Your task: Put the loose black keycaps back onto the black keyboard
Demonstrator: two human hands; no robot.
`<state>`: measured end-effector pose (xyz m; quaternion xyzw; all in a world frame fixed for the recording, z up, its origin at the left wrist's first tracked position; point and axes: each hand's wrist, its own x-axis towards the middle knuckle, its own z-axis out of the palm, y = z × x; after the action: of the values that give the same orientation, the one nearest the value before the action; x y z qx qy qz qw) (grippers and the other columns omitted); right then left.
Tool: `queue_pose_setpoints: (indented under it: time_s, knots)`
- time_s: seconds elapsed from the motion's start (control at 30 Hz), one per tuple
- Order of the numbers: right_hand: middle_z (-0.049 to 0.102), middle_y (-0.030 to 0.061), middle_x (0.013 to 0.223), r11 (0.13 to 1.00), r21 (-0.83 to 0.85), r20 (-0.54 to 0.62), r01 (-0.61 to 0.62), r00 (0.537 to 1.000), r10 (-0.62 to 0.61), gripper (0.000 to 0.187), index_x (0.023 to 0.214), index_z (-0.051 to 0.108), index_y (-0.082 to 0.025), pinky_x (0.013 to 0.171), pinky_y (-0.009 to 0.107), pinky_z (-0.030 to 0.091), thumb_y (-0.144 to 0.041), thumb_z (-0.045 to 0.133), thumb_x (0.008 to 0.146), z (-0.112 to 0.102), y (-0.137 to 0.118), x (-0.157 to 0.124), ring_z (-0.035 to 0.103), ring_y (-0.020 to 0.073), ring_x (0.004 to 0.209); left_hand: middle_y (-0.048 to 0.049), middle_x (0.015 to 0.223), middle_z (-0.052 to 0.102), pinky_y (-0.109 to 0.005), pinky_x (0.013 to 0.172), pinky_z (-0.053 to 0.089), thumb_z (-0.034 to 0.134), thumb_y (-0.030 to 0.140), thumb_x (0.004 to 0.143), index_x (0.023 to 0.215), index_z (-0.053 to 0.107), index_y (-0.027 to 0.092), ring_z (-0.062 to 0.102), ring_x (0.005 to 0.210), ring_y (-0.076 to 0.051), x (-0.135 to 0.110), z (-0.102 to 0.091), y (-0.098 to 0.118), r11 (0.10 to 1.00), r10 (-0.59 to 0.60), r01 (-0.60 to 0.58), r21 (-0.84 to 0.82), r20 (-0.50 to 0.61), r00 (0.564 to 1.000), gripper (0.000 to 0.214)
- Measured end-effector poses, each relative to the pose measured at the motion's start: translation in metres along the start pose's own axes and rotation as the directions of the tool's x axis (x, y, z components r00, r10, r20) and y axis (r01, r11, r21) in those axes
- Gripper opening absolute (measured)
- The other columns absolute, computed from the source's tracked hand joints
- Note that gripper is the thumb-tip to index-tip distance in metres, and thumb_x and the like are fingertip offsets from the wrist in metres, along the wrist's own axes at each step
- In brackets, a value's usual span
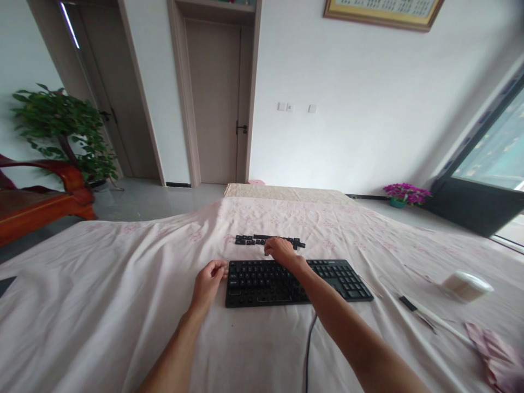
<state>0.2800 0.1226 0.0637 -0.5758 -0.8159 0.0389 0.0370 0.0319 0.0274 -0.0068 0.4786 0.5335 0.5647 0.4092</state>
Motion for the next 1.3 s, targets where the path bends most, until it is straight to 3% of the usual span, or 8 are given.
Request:
queue_pose_setpoints:
  time_s: [0.43, 0.67, 0.97, 1.3]
  knots:
    - [0.071, 0.0052, 0.100, 0.993, 0.043, 0.014, -0.112, 0.994, 0.111, 0.022, 0.094, 0.074, -0.026, 0.074, 0.026, 0.041, -0.025, 0.058, 0.078, 0.006, -0.005, -0.001, 0.063, 0.0208, 0.094, -0.0061, 0.088, 0.071, -0.031, 0.076, 0.053, 0.063, 0.040, 0.072, 0.092, 0.066, 0.016, 0.068, 0.081, -0.020, 0.000, 0.000, -0.001, 1.000, -0.003, 0.003, 0.011, -0.002, 1.000, 0.031]
    - [0.071, 0.0030, 0.102, 0.993, 0.081, 0.016, -0.082, 0.997, 0.081, 0.025, 0.093, 0.075, -0.027, 0.079, 0.024, 0.041, -0.019, 0.057, 0.076, 0.008, 0.001, -0.004, 0.062, 0.0198, 0.099, -0.0067, 0.089, 0.071, -0.031, 0.077, 0.053, 0.062, 0.039, 0.073, 0.092, 0.067, 0.017, 0.068, 0.081, -0.019, -0.001, -0.001, -0.002, 1.000, 0.008, -0.007, 0.022, -0.011, 1.000, 0.030]
    - [0.070, 0.0028, 0.102, 0.983, 0.130, -0.022, -0.132, 0.990, 0.136, 0.029, 0.100, 0.072, -0.027, 0.074, 0.024, 0.042, -0.026, 0.065, 0.072, 0.015, 0.018, -0.011, 0.062, 0.0208, 0.099, -0.0070, 0.089, 0.071, -0.031, 0.076, 0.053, 0.062, 0.039, 0.073, 0.092, 0.066, 0.016, 0.068, 0.080, -0.019, 0.000, -0.001, -0.005, 1.000, 0.017, -0.017, 0.017, -0.006, 1.000, 0.031]
    - [0.073, 0.0018, 0.097, 0.981, 0.168, -0.012, -0.095, 0.995, 0.098, 0.030, 0.099, 0.074, -0.025, 0.074, 0.022, 0.043, -0.024, 0.066, 0.071, 0.018, 0.031, -0.007, 0.064, 0.0194, 0.095, -0.0065, 0.087, 0.071, -0.031, 0.077, 0.052, 0.062, 0.041, 0.073, 0.094, 0.066, 0.016, 0.068, 0.079, -0.019, -0.001, -0.001, -0.003, 0.999, 0.004, -0.004, 0.045, 0.003, 1.000, 0.033]
